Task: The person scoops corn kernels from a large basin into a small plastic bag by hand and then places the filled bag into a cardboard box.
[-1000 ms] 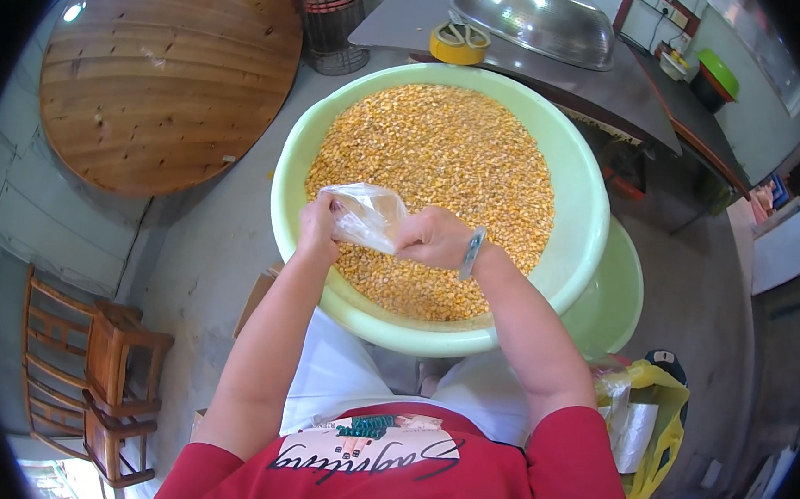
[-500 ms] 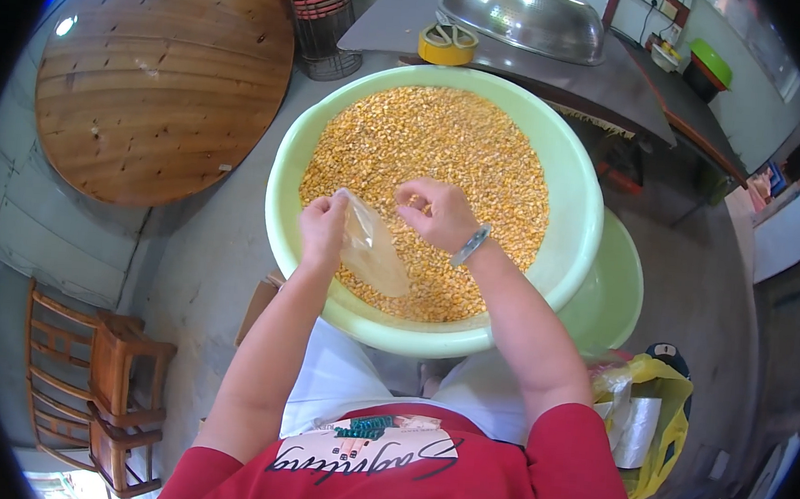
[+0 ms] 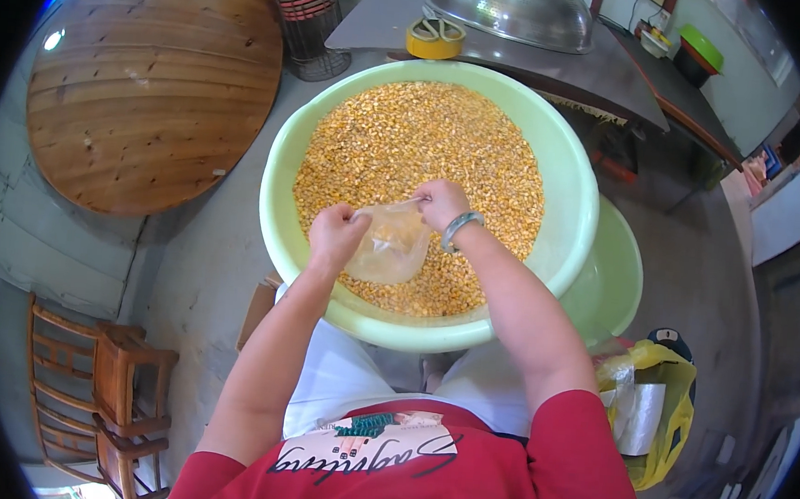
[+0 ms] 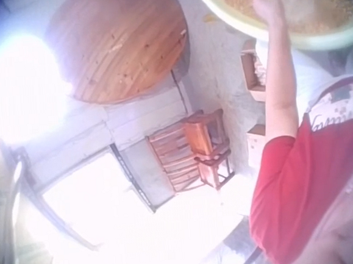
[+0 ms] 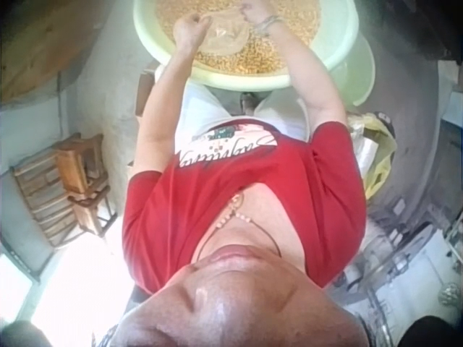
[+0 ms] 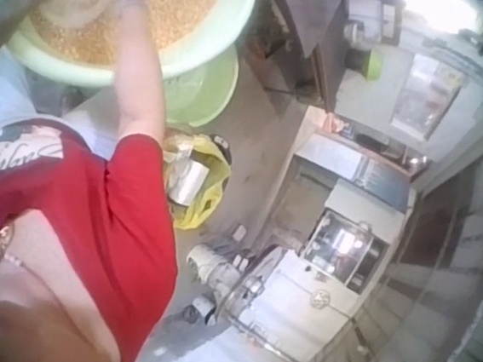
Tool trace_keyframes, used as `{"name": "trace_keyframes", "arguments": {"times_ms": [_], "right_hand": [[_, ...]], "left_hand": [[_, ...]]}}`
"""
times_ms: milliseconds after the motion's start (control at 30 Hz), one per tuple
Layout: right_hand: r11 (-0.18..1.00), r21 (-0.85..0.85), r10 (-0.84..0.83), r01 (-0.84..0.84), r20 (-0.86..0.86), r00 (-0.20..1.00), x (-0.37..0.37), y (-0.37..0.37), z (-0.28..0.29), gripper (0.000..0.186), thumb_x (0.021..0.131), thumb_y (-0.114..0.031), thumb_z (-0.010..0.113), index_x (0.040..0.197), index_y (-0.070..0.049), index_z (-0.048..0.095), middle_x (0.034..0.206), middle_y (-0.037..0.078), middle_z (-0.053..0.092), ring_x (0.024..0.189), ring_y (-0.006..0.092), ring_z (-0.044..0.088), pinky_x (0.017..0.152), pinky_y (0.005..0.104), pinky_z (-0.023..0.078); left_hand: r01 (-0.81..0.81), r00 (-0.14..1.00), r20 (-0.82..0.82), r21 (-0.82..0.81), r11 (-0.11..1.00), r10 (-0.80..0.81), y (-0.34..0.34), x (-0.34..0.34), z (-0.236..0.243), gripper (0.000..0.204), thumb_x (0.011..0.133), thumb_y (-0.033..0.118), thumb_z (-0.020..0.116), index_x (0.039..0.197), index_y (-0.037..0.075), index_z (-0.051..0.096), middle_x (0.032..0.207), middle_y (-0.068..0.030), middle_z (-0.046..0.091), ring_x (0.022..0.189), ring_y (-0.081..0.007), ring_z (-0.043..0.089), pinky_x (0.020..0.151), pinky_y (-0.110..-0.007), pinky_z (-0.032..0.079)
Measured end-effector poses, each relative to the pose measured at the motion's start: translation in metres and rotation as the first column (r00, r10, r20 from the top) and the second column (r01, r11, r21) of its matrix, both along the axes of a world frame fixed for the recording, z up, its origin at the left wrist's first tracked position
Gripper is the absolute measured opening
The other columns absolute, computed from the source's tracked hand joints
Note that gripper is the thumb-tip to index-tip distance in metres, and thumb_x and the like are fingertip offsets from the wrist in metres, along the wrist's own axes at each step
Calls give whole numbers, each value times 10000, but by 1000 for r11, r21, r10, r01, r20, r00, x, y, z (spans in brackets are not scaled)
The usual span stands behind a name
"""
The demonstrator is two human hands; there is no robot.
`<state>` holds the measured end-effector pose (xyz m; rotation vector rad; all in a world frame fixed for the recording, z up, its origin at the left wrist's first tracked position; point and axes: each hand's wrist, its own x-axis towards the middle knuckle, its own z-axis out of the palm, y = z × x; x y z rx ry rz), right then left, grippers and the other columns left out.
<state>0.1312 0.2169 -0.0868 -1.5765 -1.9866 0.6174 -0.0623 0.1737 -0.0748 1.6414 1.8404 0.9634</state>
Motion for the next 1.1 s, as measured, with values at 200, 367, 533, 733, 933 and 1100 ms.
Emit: {"name": "trace_keyframes", "arguments": {"times_ms": [200, 367, 533, 733, 933, 1100], "right_hand": [[929, -289, 70, -231, -475, 877, -12, -9, 18, 153, 759, -44, 572, 897, -20, 635, 665, 49, 608, 587, 89, 581, 522, 222, 463], [916, -143, 259, -374, -499, 827, -16, -12, 12, 345, 648, -13, 658, 987, -21, 597, 730, 31, 606, 652, 92, 555, 598, 223, 465], [903, -277, 243, -329, -304, 921, -9, -6, 10, 305, 623, 2, 664, 926, -14, 629, 719, 41, 616, 662, 113, 566, 621, 246, 473], [774, -419, 305, -475, -411, 859, 1, -4, 10, 221, 632, 6, 666, 852, 4, 646, 721, 60, 634, 631, 120, 587, 565, 259, 494], [751, -534, 162, -387, -420, 893, 8, -1, 14, 93, 739, -24, 621, 822, 10, 643, 687, 67, 630, 565, 122, 592, 523, 246, 496], [730, -584, 16, -355, -505, 863, 8, -6, 24, 92, 796, -81, 593, 788, 3, 629, 625, 61, 610, 523, 124, 589, 486, 246, 489]], "left_hand": [[174, 973, -216, 445, 878, -83, -3, 11, -6, 247, 711, 268, 650, 810, 42, 637, 611, -77, 590, 566, -230, 562, 574, -327, 448], [227, 966, 123, 29, 973, -229, -2, 6, -10, 194, 791, 209, 589, 825, 23, 636, 562, -53, 560, 524, -166, 537, 522, -319, 421], [193, 972, 136, 15, 981, -193, 0, 2, -11, 277, 853, 250, 513, 798, 12, 645, 538, -72, 539, 499, -149, 513, 508, -304, 407], [51, 993, 108, -70, 996, -44, 7, -4, -8, 453, 878, 378, 416, 763, 0, 637, 633, -149, 581, 600, -262, 561, 595, -365, 427], [113, 976, 170, 142, 983, -136, 3, 2, -9, 376, 871, 313, 489, 755, -16, 629, 542, -82, 525, 519, -136, 495, 514, -301, 401], [172, 966, 184, 61, 983, -180, -2, 0, -4, 285, 837, 279, 543, 773, 12, 622, 564, -88, 534, 546, -170, 513, 530, -322, 403]]}}
